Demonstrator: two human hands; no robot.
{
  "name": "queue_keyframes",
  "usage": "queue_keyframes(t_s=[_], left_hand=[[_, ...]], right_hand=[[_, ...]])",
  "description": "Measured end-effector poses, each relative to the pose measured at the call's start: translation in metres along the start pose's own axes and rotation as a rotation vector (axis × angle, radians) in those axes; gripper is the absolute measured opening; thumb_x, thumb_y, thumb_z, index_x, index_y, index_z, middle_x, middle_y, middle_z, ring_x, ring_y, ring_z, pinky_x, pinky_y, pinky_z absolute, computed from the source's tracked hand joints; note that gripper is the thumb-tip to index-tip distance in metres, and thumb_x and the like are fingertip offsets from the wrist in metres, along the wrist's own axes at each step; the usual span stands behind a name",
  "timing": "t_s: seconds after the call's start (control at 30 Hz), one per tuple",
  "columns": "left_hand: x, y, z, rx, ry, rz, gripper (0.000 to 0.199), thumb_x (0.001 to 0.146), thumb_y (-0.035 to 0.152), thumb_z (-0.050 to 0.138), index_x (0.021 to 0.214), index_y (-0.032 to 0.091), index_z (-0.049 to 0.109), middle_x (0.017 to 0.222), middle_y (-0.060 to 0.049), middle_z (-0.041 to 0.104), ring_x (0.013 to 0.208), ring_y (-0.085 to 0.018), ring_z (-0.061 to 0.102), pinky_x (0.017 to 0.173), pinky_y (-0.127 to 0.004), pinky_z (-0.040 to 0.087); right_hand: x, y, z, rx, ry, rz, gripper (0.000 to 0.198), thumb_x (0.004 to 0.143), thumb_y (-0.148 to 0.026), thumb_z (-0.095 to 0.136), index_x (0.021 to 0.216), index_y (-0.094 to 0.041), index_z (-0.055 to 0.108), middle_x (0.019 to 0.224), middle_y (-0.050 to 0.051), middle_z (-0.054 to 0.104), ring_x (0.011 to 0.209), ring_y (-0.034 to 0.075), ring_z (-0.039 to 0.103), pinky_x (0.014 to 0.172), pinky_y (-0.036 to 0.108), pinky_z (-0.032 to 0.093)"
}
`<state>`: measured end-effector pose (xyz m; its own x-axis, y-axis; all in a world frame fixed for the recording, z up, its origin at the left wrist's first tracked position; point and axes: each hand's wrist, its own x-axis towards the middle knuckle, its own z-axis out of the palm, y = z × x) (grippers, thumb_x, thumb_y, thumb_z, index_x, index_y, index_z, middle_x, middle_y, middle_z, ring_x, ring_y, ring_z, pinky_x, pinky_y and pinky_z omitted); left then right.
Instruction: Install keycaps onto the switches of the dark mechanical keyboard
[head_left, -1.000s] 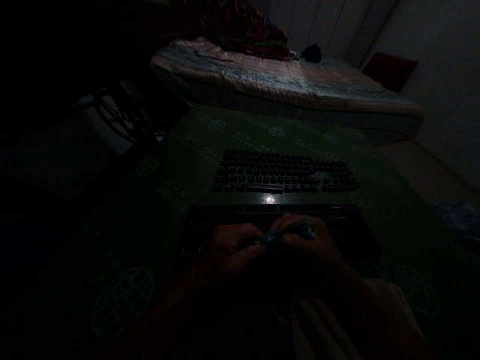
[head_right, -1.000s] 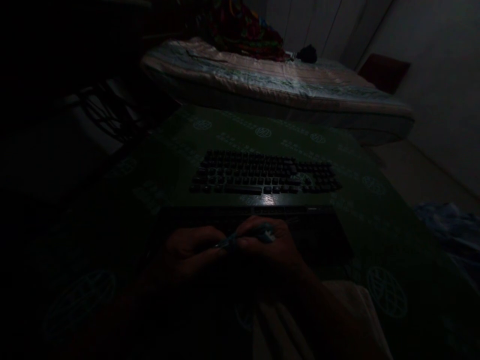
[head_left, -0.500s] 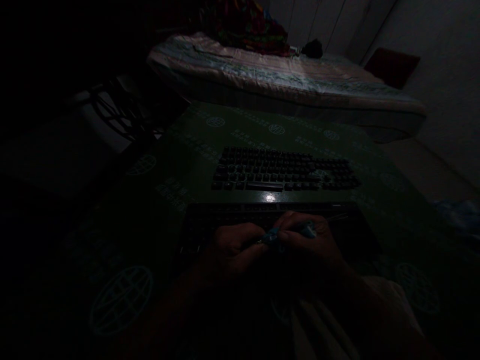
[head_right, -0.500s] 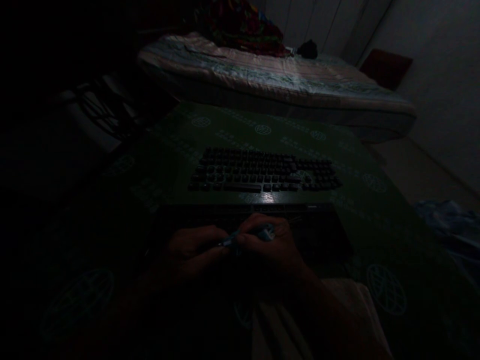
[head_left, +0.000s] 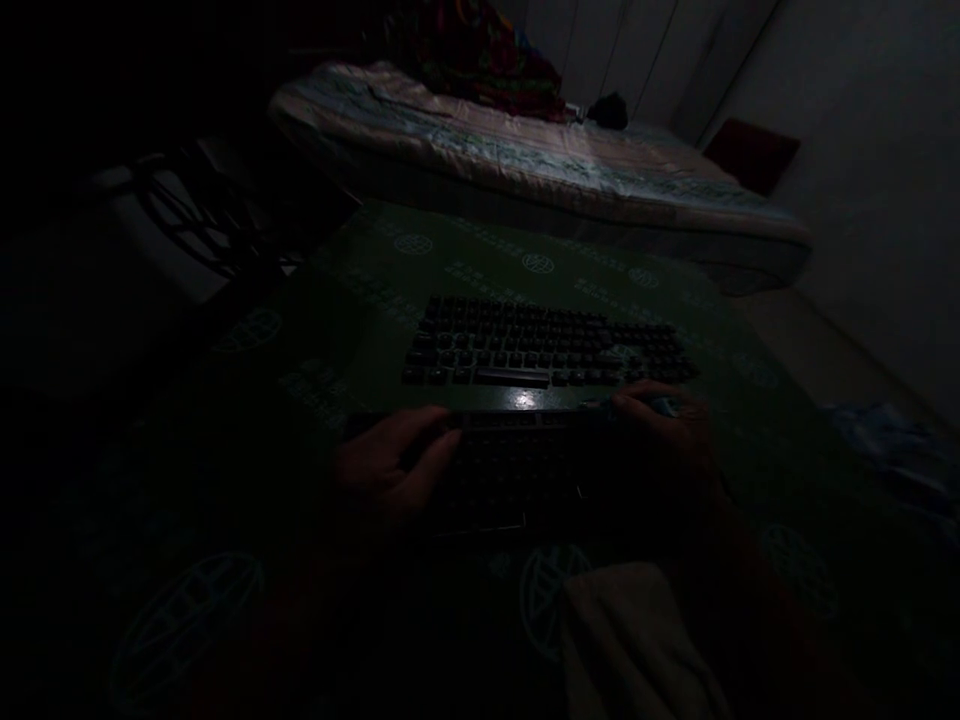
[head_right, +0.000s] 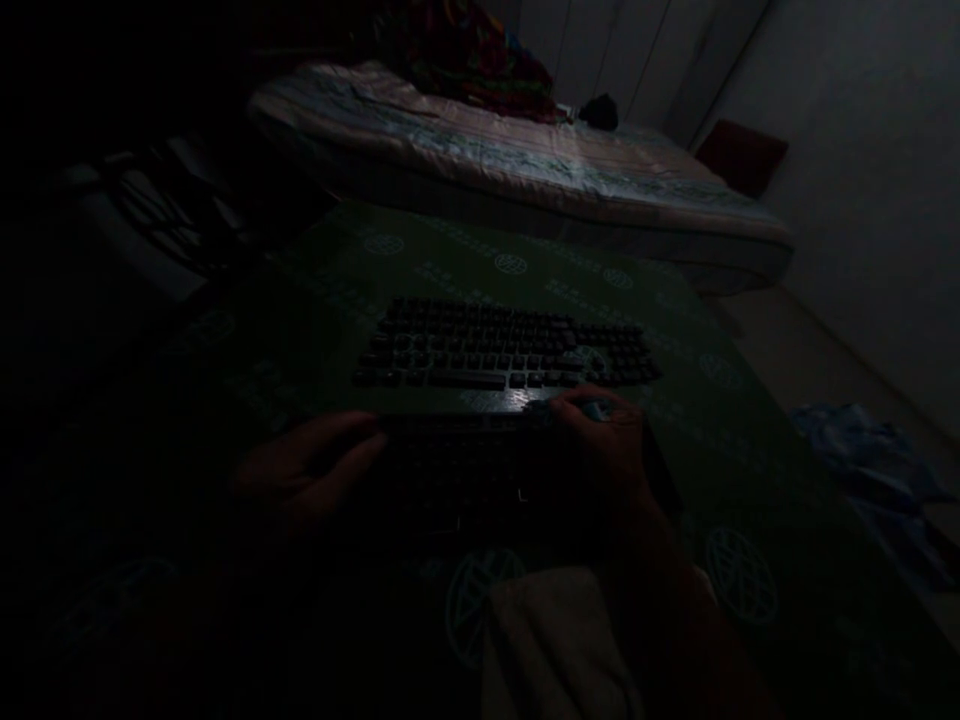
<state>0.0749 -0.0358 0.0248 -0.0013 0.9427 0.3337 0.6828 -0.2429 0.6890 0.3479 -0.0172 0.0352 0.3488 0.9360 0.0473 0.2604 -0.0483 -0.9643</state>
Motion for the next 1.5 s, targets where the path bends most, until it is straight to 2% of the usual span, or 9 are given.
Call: queue_keyframes(t_s=[0.1,0.23,0.4,0.7,0.93,1.07,1.23,1.4,1.5], left_hand=[[0.010,-0.012,-0.011,0.158,0.143,-0.055,0.029,0.082,0.043,0.052,0.097,0.022,0.066,0.097,0.000,0.071,0.086,-0.017,0.066,0.082,-0.028,0.052],[0.019,-0.025,-0.021,0.303,0.188,-0.078,0.032,0.084,0.043,0.048,0.096,0.018,0.064,0.099,-0.004,0.068,0.092,-0.018,0.063,0.086,-0.030,0.050],[0.024,-0.038,-0.024,0.393,0.093,-0.086,0.032,0.086,0.040,0.044,0.095,0.015,0.061,0.109,-0.010,0.062,0.105,-0.020,0.058,0.094,-0.032,0.045],[0.032,-0.041,-0.026,0.268,-0.200,-0.252,0.033,0.083,0.041,0.045,0.095,0.014,0.061,0.108,-0.008,0.060,0.102,-0.022,0.057,0.094,-0.034,0.044],[0.035,-0.042,-0.029,0.193,-0.210,-0.308,0.032,0.082,0.039,0.045,0.091,0.014,0.062,0.107,-0.008,0.061,0.100,-0.021,0.057,0.095,-0.034,0.043],[0.036,-0.045,-0.027,0.199,-0.203,-0.309,0.029,0.081,0.039,0.046,0.088,0.016,0.062,0.104,-0.007,0.062,0.099,-0.021,0.057,0.094,-0.033,0.043],[0.035,-0.046,-0.028,0.193,-0.208,-0.310,0.030,0.082,0.040,0.046,0.089,0.016,0.061,0.106,-0.007,0.062,0.099,-0.021,0.057,0.094,-0.033,0.043],[0.035,-0.045,-0.026,0.198,-0.200,-0.338,0.029,0.081,0.040,0.047,0.088,0.017,0.062,0.106,-0.006,0.063,0.098,-0.021,0.058,0.094,-0.033,0.044],[0.036,-0.044,-0.025,0.193,-0.201,-0.344,0.029,0.080,0.040,0.047,0.088,0.017,0.062,0.107,-0.006,0.063,0.099,-0.021,0.058,0.094,-0.033,0.044]], right_hand=[[0.008,0.002,-0.004,-0.108,0.071,0.047,0.018,0.059,-0.035,0.072,0.060,-0.018,0.065,0.053,-0.002,0.054,0.049,0.011,0.047,0.046,0.022,0.035],[0.008,0.004,0.002,-0.159,-0.004,0.039,0.022,0.057,-0.038,0.071,0.058,-0.016,0.065,0.051,-0.002,0.053,0.048,0.011,0.046,0.044,0.022,0.034],[0.008,0.006,0.005,-0.160,-0.079,-0.011,0.021,0.058,-0.037,0.071,0.059,-0.016,0.065,0.054,0.000,0.056,0.051,0.012,0.048,0.046,0.023,0.037],[0.008,0.005,0.003,-0.161,-0.109,-0.015,0.021,0.059,-0.036,0.071,0.058,-0.016,0.064,0.056,0.000,0.056,0.051,0.011,0.048,0.047,0.022,0.037],[0.006,0.008,0.002,-0.169,-0.075,-0.009,0.021,0.060,-0.037,0.071,0.060,-0.017,0.064,0.053,-0.001,0.053,0.048,0.010,0.045,0.044,0.022,0.033],[0.006,0.007,0.004,-0.147,-0.124,-0.088,0.019,0.060,-0.035,0.070,0.059,-0.017,0.064,0.058,0.000,0.058,0.053,0.012,0.049,0.048,0.023,0.038],[0.008,0.008,0.001,-0.178,-0.071,-0.007,0.022,0.059,-0.038,0.071,0.060,-0.017,0.065,0.055,0.000,0.056,0.052,0.012,0.049,0.046,0.023,0.036],[0.007,0.009,0.002,-0.151,-0.152,-0.035,0.021,0.060,-0.037,0.071,0.062,-0.017,0.066,0.057,0.000,0.057,0.053,0.012,0.050,0.047,0.022,0.038],[0.006,0.007,0.004,-0.159,-0.084,0.006,0.022,0.058,-0.038,0.071,0.060,-0.016,0.065,0.054,-0.001,0.054,0.049,0.010,0.046,0.044,0.021,0.036]])
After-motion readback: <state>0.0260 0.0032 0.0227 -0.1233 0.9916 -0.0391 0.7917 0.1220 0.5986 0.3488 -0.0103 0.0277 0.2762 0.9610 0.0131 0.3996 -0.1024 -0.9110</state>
